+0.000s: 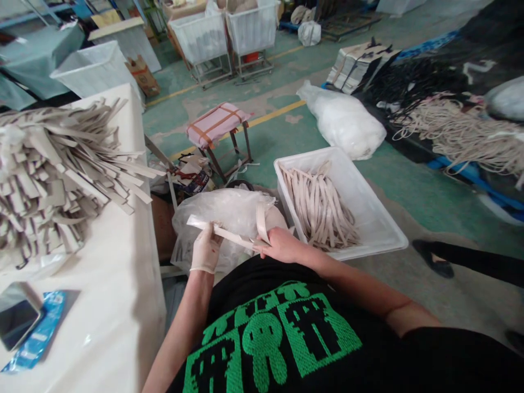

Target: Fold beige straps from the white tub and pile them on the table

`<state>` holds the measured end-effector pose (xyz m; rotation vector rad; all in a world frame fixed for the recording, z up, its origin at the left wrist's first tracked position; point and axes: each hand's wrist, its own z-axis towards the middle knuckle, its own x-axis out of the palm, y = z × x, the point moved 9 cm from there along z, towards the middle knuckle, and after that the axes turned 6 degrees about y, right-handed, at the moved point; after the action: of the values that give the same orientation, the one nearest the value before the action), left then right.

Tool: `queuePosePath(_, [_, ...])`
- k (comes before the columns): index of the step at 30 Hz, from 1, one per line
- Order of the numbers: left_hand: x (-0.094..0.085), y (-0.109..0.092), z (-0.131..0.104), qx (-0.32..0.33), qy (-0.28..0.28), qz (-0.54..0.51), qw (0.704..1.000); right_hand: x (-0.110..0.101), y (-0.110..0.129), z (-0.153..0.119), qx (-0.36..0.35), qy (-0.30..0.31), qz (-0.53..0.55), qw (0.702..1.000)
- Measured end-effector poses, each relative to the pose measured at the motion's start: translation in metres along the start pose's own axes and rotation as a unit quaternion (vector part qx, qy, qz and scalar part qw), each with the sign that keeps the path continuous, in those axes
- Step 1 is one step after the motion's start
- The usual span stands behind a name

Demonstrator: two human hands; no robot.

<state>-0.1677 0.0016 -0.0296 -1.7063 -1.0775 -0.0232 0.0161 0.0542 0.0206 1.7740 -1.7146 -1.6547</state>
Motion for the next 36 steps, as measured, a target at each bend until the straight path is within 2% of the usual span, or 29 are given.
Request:
queuePosePath(2, [0.009,0.006,-0.002,-0.010,0.025,0.017,0.999,-0.002,0.000,0.002,0.018,-0.016,0.005,1.000])
queuePosePath(4, [0.026,0.018,-0.007,-0.027,0.077,0.038,0.996,-0.006,0.001,0.009,0.030,-0.035,0.020,0.999])
queuePosePath(6, [0.037,0.022,-0.009,-0.030,0.108,0.051,0.992,-0.010,0.004,0.015,0.021,-0.045,0.030,0.998])
queuePosePath(11, [0.020,-0.006,0.001,0.039,0.051,0.057,0.996,-0.008,0.003,0.012,0.008,-0.030,-0.017,0.999])
queuePosePath(13, [0.024,-0.004,0.000,0.032,0.067,0.074,0.994,-0.008,0.003,0.012,0.015,-0.036,-0.011,0.999])
queuePosePath(17, [0.047,0.013,-0.008,0.003,0.146,0.116,0.982,-0.019,0.009,0.018,0.020,-0.070,0.017,0.997])
queuePosePath(19, [0.045,0.006,-0.004,0.020,0.132,0.113,0.985,-0.020,0.009,0.018,0.021,-0.057,-0.003,0.998])
queuePosePath(23, [0.027,-0.011,0.008,0.053,0.070,0.096,0.992,-0.011,0.005,0.012,0.030,-0.019,-0.047,0.998])
queuePosePath(28, [0.043,0.019,-0.001,0.002,0.148,0.136,0.980,-0.015,0.008,0.017,0.038,-0.062,-0.004,0.997])
queuePosePath(30, [0.043,0.016,-0.004,0.018,0.146,0.138,0.979,-0.015,0.010,0.017,0.028,-0.055,-0.006,0.998])
queuePosePath(33, [0.037,-0.003,-0.003,0.064,0.118,0.126,0.983,-0.009,0.008,0.012,0.025,-0.026,-0.033,0.999])
queuePosePath(36, [0.042,0.003,-0.004,0.041,0.134,0.139,0.980,-0.011,0.007,0.010,0.041,-0.037,-0.032,0.998])
